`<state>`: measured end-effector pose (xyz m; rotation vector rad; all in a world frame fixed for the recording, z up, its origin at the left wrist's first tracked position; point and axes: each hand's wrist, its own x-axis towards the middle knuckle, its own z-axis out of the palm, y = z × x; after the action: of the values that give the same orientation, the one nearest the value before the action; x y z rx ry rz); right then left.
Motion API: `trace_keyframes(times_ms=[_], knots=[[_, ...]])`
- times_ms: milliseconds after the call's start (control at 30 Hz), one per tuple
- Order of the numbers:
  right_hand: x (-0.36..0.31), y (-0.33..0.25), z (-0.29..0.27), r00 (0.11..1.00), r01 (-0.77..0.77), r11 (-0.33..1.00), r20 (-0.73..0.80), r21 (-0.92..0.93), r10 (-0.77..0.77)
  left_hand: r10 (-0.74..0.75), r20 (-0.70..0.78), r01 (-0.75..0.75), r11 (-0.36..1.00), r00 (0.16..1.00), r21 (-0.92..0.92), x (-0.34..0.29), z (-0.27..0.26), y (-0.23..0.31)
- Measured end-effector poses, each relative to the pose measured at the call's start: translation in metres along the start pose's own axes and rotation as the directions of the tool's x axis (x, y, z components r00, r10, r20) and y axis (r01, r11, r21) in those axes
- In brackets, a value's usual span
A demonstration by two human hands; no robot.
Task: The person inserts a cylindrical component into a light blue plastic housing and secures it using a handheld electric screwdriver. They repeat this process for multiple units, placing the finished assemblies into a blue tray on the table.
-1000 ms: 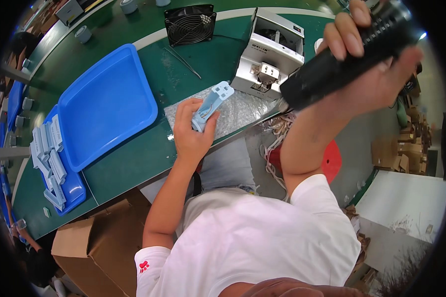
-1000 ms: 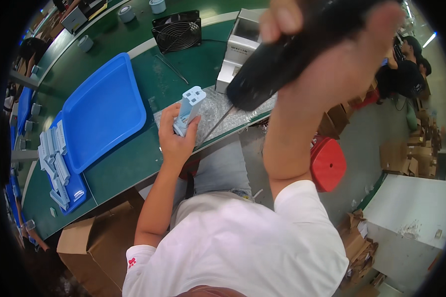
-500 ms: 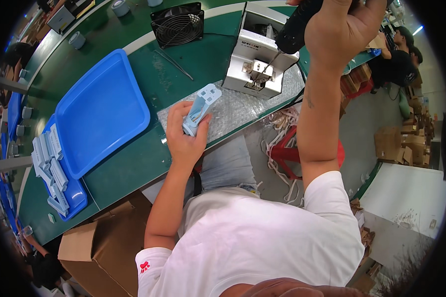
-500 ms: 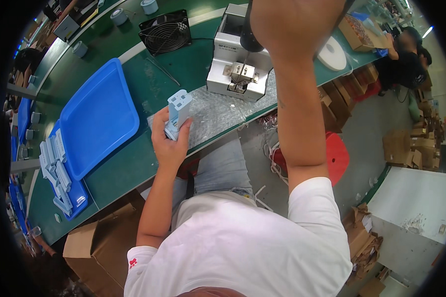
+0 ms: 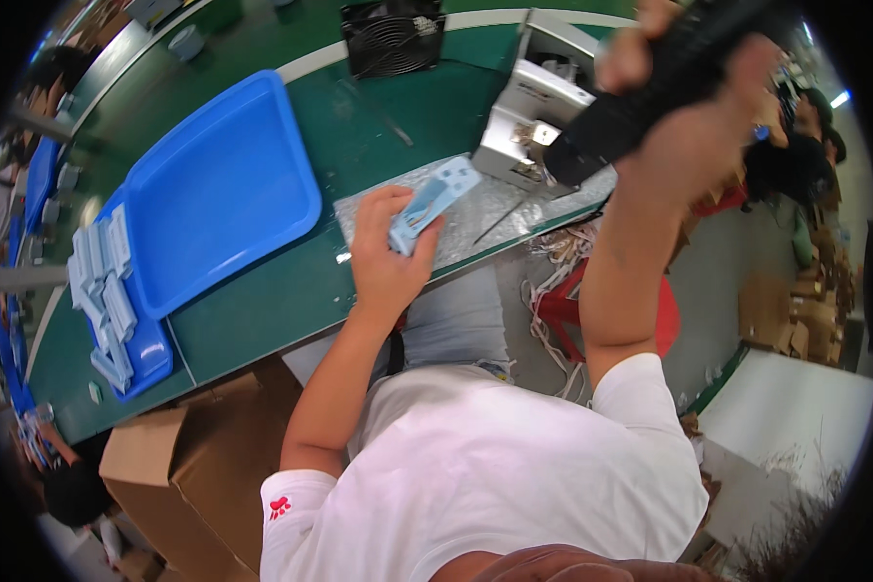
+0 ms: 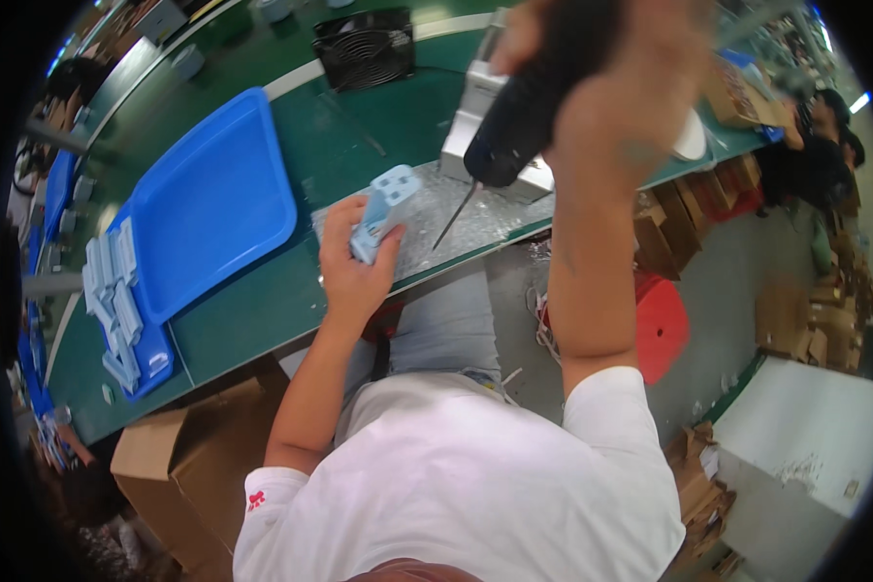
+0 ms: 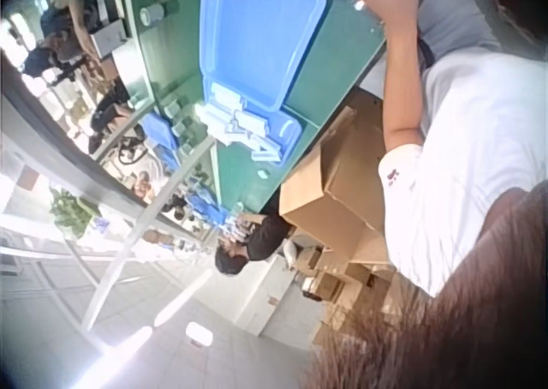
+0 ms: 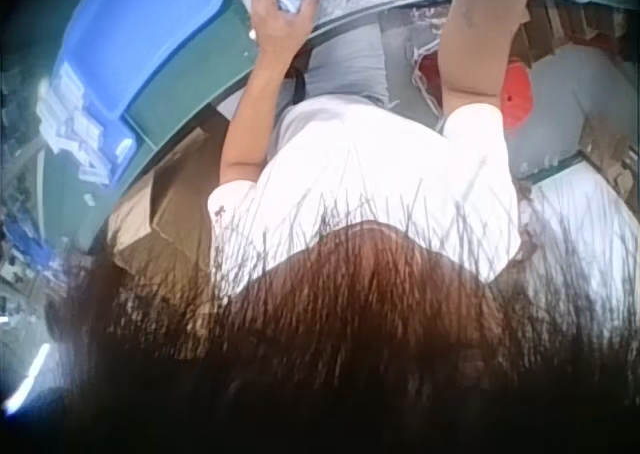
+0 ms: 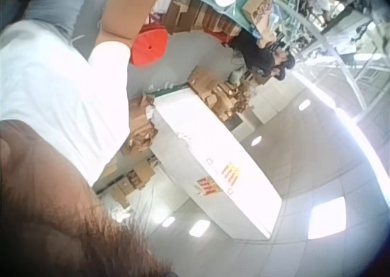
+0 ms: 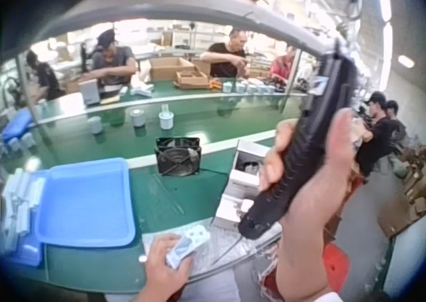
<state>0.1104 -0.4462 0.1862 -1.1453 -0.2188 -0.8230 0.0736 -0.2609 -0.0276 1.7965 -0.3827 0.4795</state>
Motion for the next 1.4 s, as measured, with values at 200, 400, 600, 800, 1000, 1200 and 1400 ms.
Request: trace_keyframes(times_ms=[200,400,600,800,1000,1200,1400], knots=[[-0.009,0.007,0.018,0.975,0.178,0.981,0.15,-0.074,-0.165,-0.042,0.022,0.042,0.999,0.999,0.021,-0.005,-0.003,-0.001],[-0.005,0.024,0.014,0.96,0.215,0.956,0.223,-0.198,-0.169,-0.036,0.015,0.036,0.999,0.999,-0.015,-0.004,-0.002,0.0],[-0.016,0.023,0.027,0.957,0.246,0.92,0.224,-0.305,-0.182,-0.044,0.017,0.044,0.999,0.999,0.004,-0.005,-0.004,-0.002],[-0.005,0.027,0.01,0.945,0.176,0.976,0.298,-0.126,-0.132,-0.025,0.016,0.024,1.0,1.0,0.015,-0.003,-0.004,-0.002],[-0.004,0.031,0.007,0.931,0.177,0.981,0.337,-0.08,-0.14,-0.024,0.018,0.024,1.0,1.0,0.019,-0.001,-0.004,-0.003],[-0.007,0.03,-0.002,0.942,0.043,0.997,0.33,0.068,-0.063,-0.024,0.001,0.024,1.0,1.0,0.016,-0.006,-0.003,-0.005],[-0.022,0.031,0.0,0.965,0.076,0.997,0.252,-0.034,-0.064,0.035,-0.015,-0.035,0.999,0.999,0.025,-0.008,-0.002,-0.002]])
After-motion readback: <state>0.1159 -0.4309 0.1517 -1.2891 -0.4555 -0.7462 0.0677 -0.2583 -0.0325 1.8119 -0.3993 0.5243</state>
